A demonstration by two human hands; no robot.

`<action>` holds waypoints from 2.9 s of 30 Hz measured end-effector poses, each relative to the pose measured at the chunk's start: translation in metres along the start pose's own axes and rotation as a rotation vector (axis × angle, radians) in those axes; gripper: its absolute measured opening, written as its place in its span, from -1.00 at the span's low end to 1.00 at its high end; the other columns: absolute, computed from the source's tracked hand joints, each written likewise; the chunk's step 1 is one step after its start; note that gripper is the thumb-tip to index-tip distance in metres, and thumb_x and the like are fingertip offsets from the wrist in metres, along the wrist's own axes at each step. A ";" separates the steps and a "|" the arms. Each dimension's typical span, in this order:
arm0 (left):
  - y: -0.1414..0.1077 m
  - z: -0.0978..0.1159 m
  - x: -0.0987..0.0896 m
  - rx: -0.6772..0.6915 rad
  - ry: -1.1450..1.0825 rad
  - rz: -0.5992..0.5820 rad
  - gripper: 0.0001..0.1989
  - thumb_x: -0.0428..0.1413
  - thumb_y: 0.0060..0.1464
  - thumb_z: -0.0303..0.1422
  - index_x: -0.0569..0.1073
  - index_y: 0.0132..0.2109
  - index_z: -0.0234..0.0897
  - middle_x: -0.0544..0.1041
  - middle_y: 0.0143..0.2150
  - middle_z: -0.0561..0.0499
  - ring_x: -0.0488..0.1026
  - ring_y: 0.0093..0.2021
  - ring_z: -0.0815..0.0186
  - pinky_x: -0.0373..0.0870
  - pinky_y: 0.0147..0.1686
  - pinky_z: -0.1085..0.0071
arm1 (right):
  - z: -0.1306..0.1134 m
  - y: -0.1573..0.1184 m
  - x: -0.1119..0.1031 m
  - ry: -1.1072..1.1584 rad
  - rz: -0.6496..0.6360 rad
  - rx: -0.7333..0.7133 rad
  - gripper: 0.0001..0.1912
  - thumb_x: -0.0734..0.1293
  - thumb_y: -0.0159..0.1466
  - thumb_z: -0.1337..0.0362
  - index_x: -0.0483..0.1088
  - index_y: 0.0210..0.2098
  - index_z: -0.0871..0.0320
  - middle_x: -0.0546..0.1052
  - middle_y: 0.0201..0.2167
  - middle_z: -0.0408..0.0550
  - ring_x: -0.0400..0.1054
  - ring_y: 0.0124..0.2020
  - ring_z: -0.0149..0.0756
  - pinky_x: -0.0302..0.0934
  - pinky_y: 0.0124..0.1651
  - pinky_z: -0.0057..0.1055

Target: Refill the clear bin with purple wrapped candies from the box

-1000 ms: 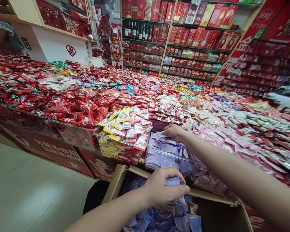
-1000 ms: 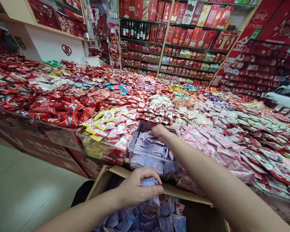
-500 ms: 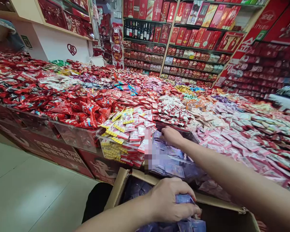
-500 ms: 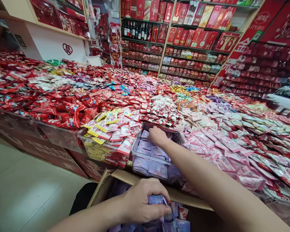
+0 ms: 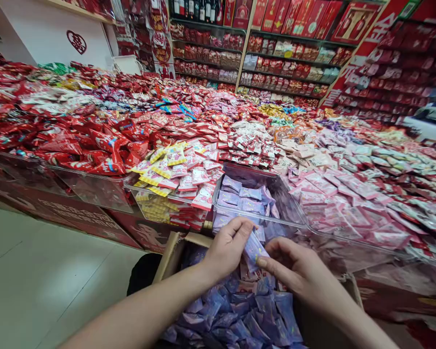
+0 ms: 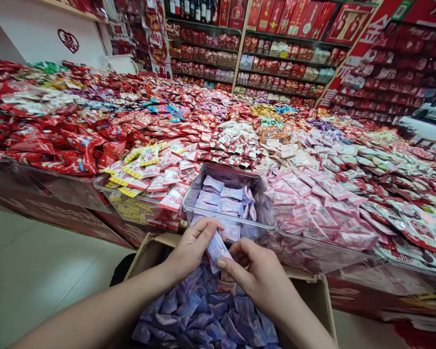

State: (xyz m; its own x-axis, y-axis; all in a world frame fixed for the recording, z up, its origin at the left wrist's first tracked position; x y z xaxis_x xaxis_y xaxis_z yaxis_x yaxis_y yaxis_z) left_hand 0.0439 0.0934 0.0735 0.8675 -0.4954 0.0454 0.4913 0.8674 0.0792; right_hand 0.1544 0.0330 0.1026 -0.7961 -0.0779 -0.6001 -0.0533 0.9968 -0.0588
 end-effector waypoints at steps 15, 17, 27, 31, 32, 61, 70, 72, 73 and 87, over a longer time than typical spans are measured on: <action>-0.001 -0.010 0.011 -0.173 -0.185 -0.126 -0.66 0.08 -0.07 -0.12 0.19 -0.32 -0.27 0.20 -0.54 0.17 0.17 -0.59 0.51 0.16 -0.62 0.59 | 0.027 -0.025 0.006 0.412 0.352 -0.021 -0.83 0.25 0.12 0.17 0.33 -0.43 0.15 0.36 -0.54 -0.14 0.23 -0.51 -0.41 0.16 -0.46 -0.54; -0.002 -0.009 0.013 -0.157 -0.194 -0.181 -0.62 0.18 -0.16 -0.24 0.18 -0.25 -0.26 0.24 -0.49 0.17 0.20 -0.55 0.51 0.16 -0.58 0.60 | 0.033 -0.030 0.005 0.420 0.387 -0.018 -0.84 0.25 0.12 0.18 0.33 -0.45 0.15 0.39 -0.51 -0.12 0.27 -0.47 -0.38 0.20 -0.41 -0.52; -0.017 -0.008 0.021 -0.066 0.028 -0.254 -0.50 0.23 -0.25 -0.37 0.22 -0.12 -0.24 0.28 -0.36 0.10 0.23 -0.44 0.48 0.17 -0.46 0.57 | 0.032 -0.027 0.005 0.308 0.448 -0.041 -0.81 0.27 0.08 0.13 0.41 -0.42 0.10 0.44 -0.50 -0.11 0.33 -0.46 -0.34 0.24 -0.42 -0.54; -0.024 -0.015 0.034 -0.122 -0.238 -0.246 -0.34 0.29 -0.37 -0.40 0.10 -0.11 -0.20 0.29 -0.29 0.08 0.28 -0.40 0.47 0.21 -0.44 0.56 | 0.028 -0.032 -0.001 0.264 0.653 0.048 -0.75 0.27 0.07 0.07 0.40 -0.48 0.13 0.44 -0.53 -0.09 0.30 -0.51 -0.33 0.23 -0.48 -0.52; -0.025 -0.016 0.038 -0.138 -0.319 -0.255 -0.34 0.29 -0.36 -0.41 0.09 -0.12 -0.20 0.29 -0.29 0.08 0.29 -0.42 0.48 0.22 -0.44 0.55 | 0.031 -0.034 -0.001 0.281 0.683 0.071 -0.74 0.27 0.06 0.06 0.39 -0.49 0.14 0.44 -0.54 -0.09 0.29 -0.52 -0.33 0.22 -0.49 -0.51; -0.026 -0.013 0.031 -0.134 0.198 -0.216 -0.58 0.13 -0.27 -0.43 0.18 -0.19 -0.25 0.14 -0.58 0.22 0.04 -0.59 0.52 0.00 -0.61 0.58 | 0.018 0.162 0.016 -1.229 -0.386 -0.363 -0.74 0.21 0.05 0.41 0.33 -0.24 0.21 0.38 -0.30 0.07 0.36 -0.35 -0.20 0.16 -0.46 -0.43; -0.025 -0.015 0.030 -0.120 0.272 -0.230 -0.57 0.14 -0.27 -0.39 0.20 -0.17 -0.25 0.14 -0.56 0.20 0.03 -0.58 0.51 0.00 -0.60 0.57 | 0.014 0.159 0.018 -1.243 -0.352 -0.401 -0.66 0.27 0.01 0.28 0.27 -0.20 0.19 0.33 -0.23 0.05 0.36 -0.34 -0.19 0.21 -0.45 -0.41; -0.025 -0.017 0.030 -0.115 0.268 -0.222 -0.58 0.14 -0.27 -0.40 0.20 -0.18 -0.25 0.16 -0.54 0.19 0.04 -0.56 0.51 0.00 -0.59 0.57 | 0.015 0.160 0.018 -1.249 -0.323 -0.408 -0.65 0.26 0.01 0.28 0.25 -0.18 0.20 0.32 -0.23 0.06 0.36 -0.35 -0.20 0.22 -0.46 -0.41; -0.025 -0.018 0.030 -0.113 0.260 -0.222 -0.58 0.14 -0.27 -0.40 0.20 -0.18 -0.26 0.16 -0.54 0.19 0.04 -0.56 0.51 -0.01 -0.58 0.57 | 0.016 0.160 0.017 -1.251 -0.308 -0.402 -0.65 0.26 0.02 0.28 0.24 -0.18 0.21 0.31 -0.23 0.06 0.36 -0.35 -0.21 0.22 -0.46 -0.41; -0.025 -0.020 0.030 -0.100 0.291 -0.227 -0.59 0.12 -0.26 -0.39 0.19 -0.19 -0.22 0.17 -0.52 0.18 0.04 -0.55 0.49 0.02 -0.57 0.54 | 0.026 0.160 0.011 -1.229 -0.258 -0.299 -0.59 0.23 -0.06 0.40 0.18 -0.17 0.23 0.35 -0.26 0.07 0.37 -0.34 -0.15 0.24 -0.44 -0.36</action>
State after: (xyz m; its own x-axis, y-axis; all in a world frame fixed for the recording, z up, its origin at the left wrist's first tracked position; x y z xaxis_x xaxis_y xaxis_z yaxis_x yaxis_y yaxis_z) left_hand 0.0599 0.0579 0.0530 0.7146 -0.6541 -0.2479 0.6663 0.7444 -0.0437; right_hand 0.1530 0.1918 0.0662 0.3229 -0.0710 -0.9438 -0.3809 0.9031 -0.1982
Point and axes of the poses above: each hand's wrist, its own y-axis towards the middle knuckle, its own x-axis out of the palm, z = x × y, the point moved 6 cm from there along y, towards the middle knuckle
